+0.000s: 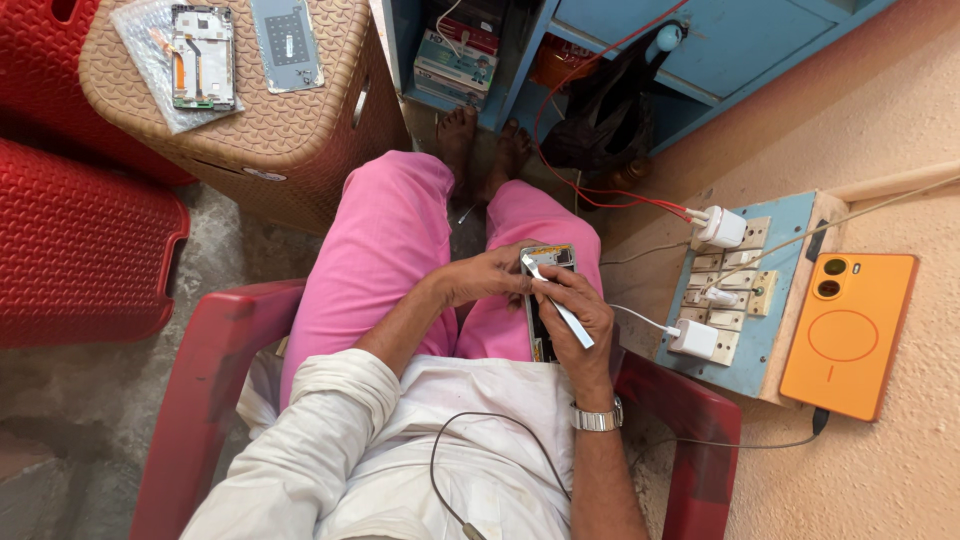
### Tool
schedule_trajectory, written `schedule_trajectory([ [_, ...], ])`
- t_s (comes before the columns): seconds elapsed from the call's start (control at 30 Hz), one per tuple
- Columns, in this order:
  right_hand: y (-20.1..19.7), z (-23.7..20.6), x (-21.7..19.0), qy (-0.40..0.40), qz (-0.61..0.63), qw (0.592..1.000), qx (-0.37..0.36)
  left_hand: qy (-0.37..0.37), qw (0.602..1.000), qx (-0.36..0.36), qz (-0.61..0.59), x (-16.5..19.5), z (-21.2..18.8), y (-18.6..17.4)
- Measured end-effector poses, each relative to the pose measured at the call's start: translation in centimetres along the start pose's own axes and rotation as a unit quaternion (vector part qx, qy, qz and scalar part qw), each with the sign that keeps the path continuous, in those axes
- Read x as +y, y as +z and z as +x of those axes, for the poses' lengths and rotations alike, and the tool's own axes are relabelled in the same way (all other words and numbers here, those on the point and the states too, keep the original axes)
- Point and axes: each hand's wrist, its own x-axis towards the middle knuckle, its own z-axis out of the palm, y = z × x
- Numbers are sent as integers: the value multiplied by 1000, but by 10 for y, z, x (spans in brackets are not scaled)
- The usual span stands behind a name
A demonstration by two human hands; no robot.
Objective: The person sits on a red plastic chair and uses a metal prying tool to work on the internal components of a disassembled smartphone held in their lap. They briefly pause to operate a second smartphone, scrolling through a list on its screen, before returning to the repair task.
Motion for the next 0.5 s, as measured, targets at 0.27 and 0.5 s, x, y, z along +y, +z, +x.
schedule_trajectory([
  [0.27, 4, -2, -1, -61, -51, 997, 7, -2, 1000, -4, -2, -1, 2, -1],
  [0.5, 6, -3, -6, -71, -62, 996, 6, -1, 1000, 5, -15, 3, 0, 2],
])
